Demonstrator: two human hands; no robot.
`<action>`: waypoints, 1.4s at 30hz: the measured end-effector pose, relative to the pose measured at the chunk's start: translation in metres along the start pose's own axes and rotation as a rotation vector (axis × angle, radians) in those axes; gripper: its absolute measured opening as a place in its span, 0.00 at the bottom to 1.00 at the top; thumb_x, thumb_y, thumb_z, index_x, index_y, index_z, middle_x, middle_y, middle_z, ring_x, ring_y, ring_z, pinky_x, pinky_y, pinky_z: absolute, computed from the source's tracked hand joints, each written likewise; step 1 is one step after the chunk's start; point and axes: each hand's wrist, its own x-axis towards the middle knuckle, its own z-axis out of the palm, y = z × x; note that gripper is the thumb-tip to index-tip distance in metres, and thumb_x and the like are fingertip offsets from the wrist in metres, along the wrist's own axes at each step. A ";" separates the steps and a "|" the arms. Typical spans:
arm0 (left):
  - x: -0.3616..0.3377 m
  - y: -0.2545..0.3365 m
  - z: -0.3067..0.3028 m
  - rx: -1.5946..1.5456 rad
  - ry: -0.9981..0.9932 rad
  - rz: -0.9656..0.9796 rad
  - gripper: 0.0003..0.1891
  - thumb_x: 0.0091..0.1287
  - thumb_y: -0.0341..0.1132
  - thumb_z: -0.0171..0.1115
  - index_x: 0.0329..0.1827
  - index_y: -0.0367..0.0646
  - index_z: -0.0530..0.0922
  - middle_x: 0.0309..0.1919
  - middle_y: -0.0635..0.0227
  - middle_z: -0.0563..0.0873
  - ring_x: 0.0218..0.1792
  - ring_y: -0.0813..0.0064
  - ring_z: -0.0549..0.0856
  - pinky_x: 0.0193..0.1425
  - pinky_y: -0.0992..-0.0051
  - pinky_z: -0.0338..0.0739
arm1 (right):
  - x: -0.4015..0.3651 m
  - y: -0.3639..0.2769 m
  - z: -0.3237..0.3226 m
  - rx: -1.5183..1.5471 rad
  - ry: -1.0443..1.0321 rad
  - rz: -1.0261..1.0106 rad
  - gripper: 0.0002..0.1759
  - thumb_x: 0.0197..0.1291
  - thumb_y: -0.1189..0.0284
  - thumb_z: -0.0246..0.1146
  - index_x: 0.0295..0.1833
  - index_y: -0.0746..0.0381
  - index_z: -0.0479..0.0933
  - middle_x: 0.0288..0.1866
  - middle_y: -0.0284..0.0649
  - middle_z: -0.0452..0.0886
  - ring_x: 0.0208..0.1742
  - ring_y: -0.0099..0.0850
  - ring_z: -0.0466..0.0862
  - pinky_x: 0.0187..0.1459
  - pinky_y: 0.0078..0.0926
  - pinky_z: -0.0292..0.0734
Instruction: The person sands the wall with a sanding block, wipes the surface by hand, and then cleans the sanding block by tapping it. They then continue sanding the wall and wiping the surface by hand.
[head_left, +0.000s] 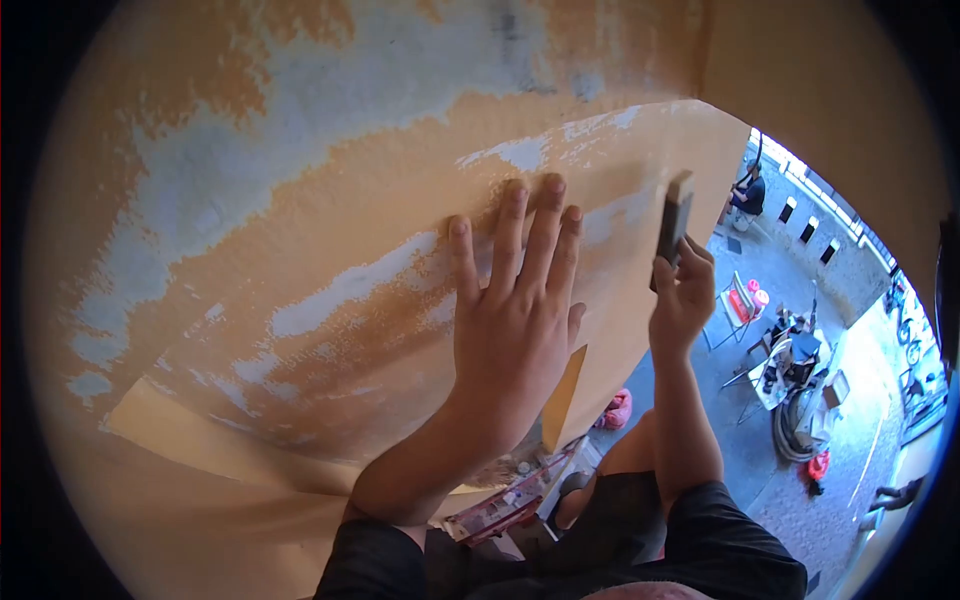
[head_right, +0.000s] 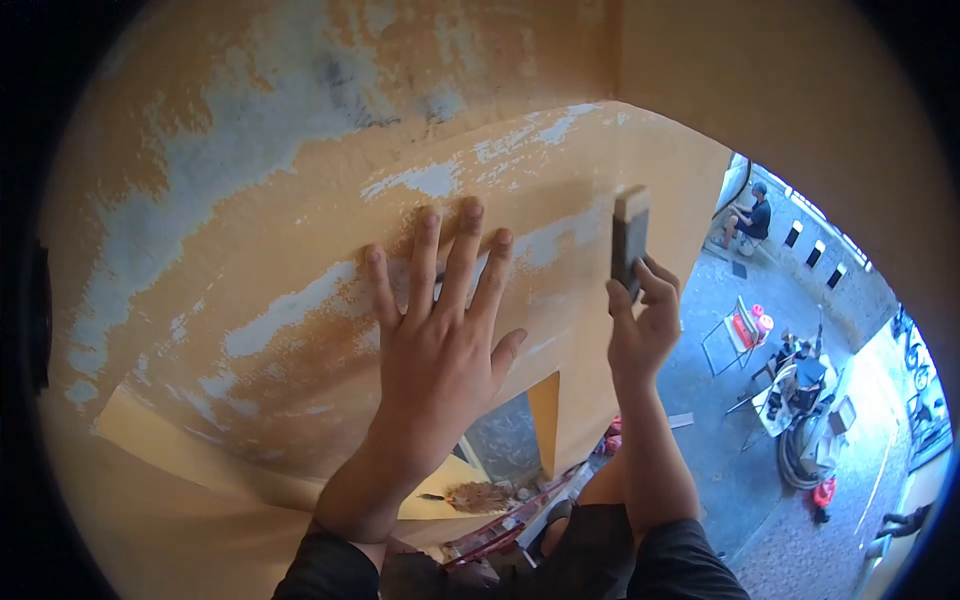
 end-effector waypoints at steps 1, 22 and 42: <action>-0.002 -0.001 0.000 -0.002 -0.025 0.004 0.43 0.57 0.52 0.72 0.77 0.52 0.67 0.81 0.61 0.56 0.81 0.51 0.51 0.79 0.37 0.36 | -0.008 0.002 -0.007 0.003 0.021 0.013 0.18 0.59 0.75 0.73 0.53 0.67 0.80 0.56 0.42 0.81 0.44 0.23 0.74 0.47 0.22 0.68; -0.057 0.015 0.010 -0.622 -0.437 0.409 0.24 0.66 0.49 0.68 0.61 0.46 0.81 0.66 0.55 0.78 0.68 0.50 0.75 0.73 0.48 0.65 | -0.056 0.077 -0.086 -0.185 0.072 0.650 0.20 0.61 0.64 0.72 0.55 0.62 0.80 0.33 0.38 0.83 0.32 0.22 0.80 0.33 0.23 0.74; 0.111 0.062 0.046 0.172 0.265 0.174 0.40 0.65 0.52 0.66 0.73 0.33 0.66 0.77 0.53 0.63 0.78 0.54 0.59 0.82 0.52 0.49 | -0.055 0.086 -0.107 -0.138 0.014 0.705 0.20 0.61 0.66 0.72 0.55 0.64 0.80 0.33 0.37 0.83 0.33 0.22 0.80 0.32 0.21 0.73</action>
